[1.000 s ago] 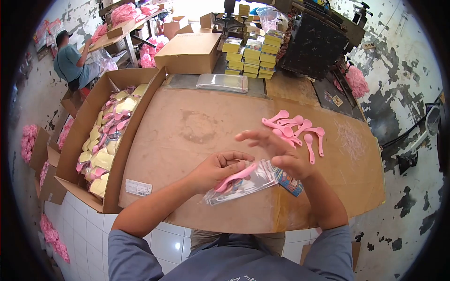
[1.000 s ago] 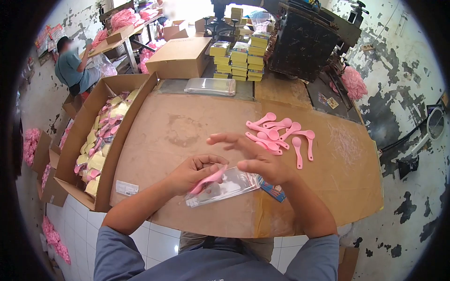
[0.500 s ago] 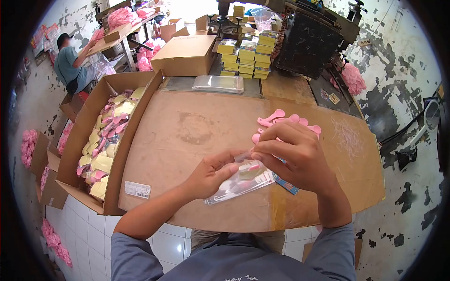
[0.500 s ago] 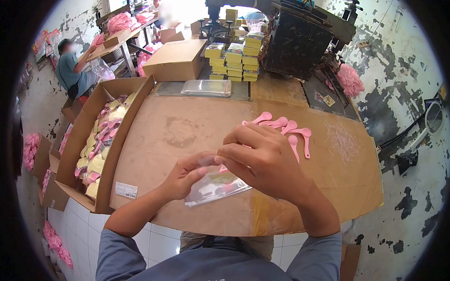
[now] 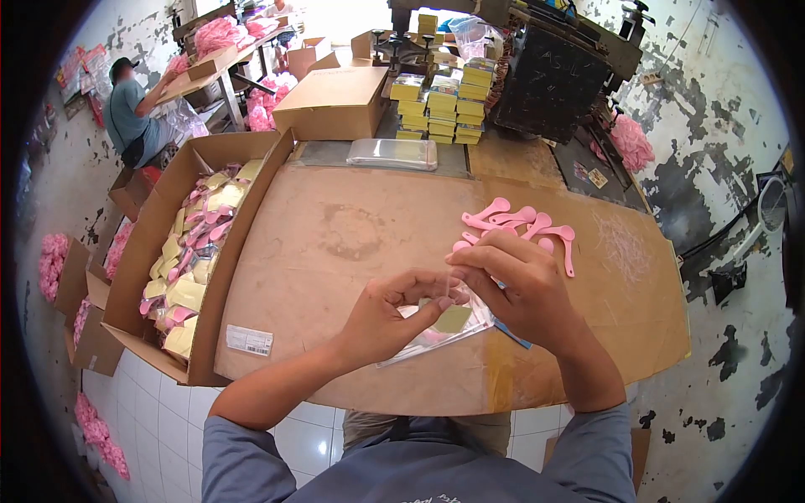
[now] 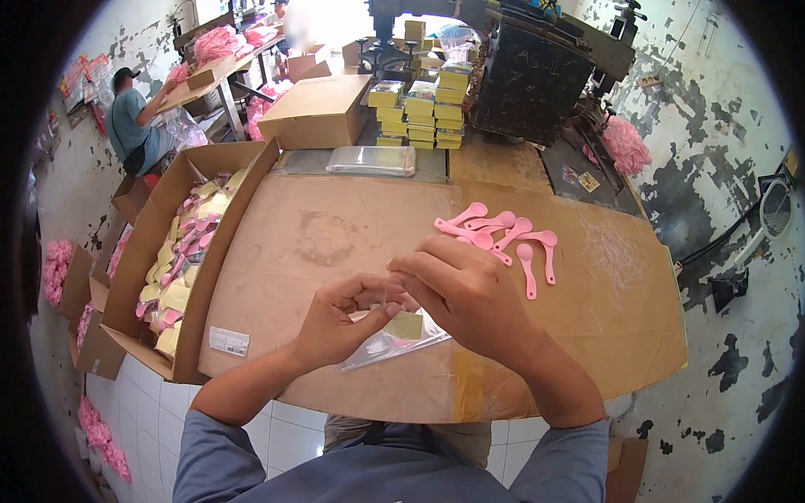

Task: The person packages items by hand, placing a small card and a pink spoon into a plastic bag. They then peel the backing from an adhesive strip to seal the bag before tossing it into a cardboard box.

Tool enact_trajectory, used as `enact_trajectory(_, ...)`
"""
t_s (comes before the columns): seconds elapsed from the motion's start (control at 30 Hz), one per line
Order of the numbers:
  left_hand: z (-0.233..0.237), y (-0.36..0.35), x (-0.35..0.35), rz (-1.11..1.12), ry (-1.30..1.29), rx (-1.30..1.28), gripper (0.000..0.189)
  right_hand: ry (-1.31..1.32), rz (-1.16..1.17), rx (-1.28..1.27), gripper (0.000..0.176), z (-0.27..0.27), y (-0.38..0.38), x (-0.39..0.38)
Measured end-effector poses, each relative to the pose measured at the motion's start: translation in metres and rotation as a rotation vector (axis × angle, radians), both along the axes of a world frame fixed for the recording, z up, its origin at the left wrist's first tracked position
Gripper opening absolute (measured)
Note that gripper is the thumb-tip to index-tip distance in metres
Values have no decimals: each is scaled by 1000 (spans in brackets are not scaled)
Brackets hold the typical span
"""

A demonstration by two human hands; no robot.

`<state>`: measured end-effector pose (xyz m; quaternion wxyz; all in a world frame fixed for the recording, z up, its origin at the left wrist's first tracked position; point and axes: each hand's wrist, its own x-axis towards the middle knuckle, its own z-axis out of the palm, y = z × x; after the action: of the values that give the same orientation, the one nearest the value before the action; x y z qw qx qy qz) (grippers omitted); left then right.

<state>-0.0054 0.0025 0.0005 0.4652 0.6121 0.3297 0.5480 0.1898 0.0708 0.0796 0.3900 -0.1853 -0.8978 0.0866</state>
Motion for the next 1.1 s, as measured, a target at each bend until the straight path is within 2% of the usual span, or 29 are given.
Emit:
enact_trajectory(0.1, -1, 0, 1, 9, -80, -60, 25, 51, -29, -78, 13, -2, -2, -3)
enact_trajectory(0.13, -2, 0, 2, 18, -119, -87, 26, 55, -25, -14, 15, -2, -1, -4)
enact_trajectory(0.2, -2, -1, -2, 82, 19, -58, 28, 61, -15, 114, 20, -4, 2, -4)
enact_trajectory(0.3, 3, -3, -1, 204, 183, 88, 32, -89, -106, 367, 24, -2, -5, -8)
enact_trajectory(0.43, 4, -5, -1, 333, 385, 260, 41, -176, -165, 479, 26, -11, -5, -14)
enact_trajectory(0.5, 4, -6, -4, 367, 582, 290, 42, -237, -183, 536, 25, -14, -4, -15)
enact_trajectory(0.6, -1, -6, -2, 383, 762, 355, 40, -307, -248, 497, 22, -15, 2, -17)
enact_trajectory(0.63, -4, -6, -1, 382, 803, 382, 40, -228, -253, 394, 19, -13, 8, -13)
enact_trajectory(0.7, -6, -5, -2, 296, 671, 294, 41, -68, -256, 192, 16, -8, 23, 3)
enact_trajectory(0.77, -5, -4, -6, 248, 552, 202, 44, 7, -105, -215, 11, 5, 24, 28)
enact_trajectory(0.83, -3, -2, -8, 234, 437, 104, 46, -27, -8, -257, 10, 8, 26, 45)
enact_trajectory(0.93, 1, -4, -4, 205, 459, 109, 48, -15, -101, 101, 18, -8, 4, 29)
enact_trajectory(0.97, 2, -4, -1, 211, 476, 135, 48, -63, -114, 168, 24, -15, 1, 28)
enact_trajectory(1.1, 0, -10, 3, 239, 546, 209, 48, -90, -131, 321, 20, -26, -7, 12)
